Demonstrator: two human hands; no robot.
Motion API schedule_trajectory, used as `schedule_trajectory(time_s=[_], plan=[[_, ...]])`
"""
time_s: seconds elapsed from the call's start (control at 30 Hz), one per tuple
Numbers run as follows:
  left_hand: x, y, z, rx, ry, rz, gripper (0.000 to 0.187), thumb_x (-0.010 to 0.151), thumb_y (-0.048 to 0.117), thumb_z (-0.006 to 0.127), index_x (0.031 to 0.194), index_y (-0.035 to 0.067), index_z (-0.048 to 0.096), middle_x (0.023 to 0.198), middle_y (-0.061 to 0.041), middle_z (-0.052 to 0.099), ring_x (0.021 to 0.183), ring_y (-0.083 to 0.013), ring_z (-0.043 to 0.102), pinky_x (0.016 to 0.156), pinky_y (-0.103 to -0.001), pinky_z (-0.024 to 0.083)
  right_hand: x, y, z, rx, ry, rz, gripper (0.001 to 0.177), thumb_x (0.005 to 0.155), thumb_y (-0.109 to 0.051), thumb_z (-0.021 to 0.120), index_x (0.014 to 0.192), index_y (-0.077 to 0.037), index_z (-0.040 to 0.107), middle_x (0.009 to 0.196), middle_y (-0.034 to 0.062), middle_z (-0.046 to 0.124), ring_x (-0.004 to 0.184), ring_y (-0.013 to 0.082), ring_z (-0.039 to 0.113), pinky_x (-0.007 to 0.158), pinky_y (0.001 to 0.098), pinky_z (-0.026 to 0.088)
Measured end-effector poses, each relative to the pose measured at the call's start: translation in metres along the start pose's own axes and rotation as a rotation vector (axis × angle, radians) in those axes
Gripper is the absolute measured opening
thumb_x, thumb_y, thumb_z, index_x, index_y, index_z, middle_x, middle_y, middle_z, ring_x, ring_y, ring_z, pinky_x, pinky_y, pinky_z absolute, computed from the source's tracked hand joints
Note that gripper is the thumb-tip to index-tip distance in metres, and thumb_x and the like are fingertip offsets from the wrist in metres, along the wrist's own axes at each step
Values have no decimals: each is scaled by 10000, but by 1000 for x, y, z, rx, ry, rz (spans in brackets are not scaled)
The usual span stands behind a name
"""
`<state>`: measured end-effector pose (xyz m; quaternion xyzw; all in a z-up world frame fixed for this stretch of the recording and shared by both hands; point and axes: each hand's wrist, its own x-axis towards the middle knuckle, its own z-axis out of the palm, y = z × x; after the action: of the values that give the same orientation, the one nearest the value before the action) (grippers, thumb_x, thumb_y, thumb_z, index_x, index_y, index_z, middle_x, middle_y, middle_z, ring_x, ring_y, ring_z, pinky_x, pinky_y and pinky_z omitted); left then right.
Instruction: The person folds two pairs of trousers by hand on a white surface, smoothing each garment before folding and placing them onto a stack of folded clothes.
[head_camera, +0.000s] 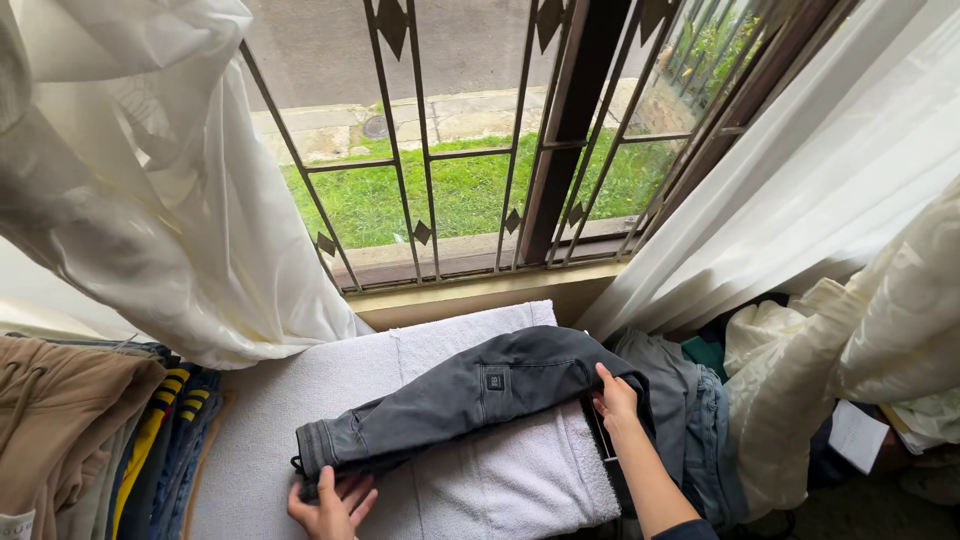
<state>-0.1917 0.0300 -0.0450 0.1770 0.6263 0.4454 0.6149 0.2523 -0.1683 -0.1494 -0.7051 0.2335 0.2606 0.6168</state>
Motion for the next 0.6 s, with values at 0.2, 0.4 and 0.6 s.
schedule_trajectory(time_s=[0.2,0.4,0.6], plan=[[-35,13,29,-57,196,-68,697,863,460,737,1339,255,271,1420,-33,482,1040,-318,601,863,-639,534,5,-16,1,-162,28,-79,428,904,-354,799,710,-122,496,785,53,558,664,190,529,510,320,449],[15,4,31,5,274,-50,710,766,224,686,1375,177,324,1336,-73,484,1072,-216,539,732,-542,567,1,-29,1,-42,-48,-98,219,823,-195,778,798,-114,576,727,41,544,603,157,502,462,295,424],[40,-29,22,-176,395,-60,395,696,186,660,1085,129,619,1002,-59,667,820,-190,633,547,-409,523,119,5,-15,197,-156,170,168,782,-74,712,906,-165,644,828,39,689,705,179,629,592,371,528]])
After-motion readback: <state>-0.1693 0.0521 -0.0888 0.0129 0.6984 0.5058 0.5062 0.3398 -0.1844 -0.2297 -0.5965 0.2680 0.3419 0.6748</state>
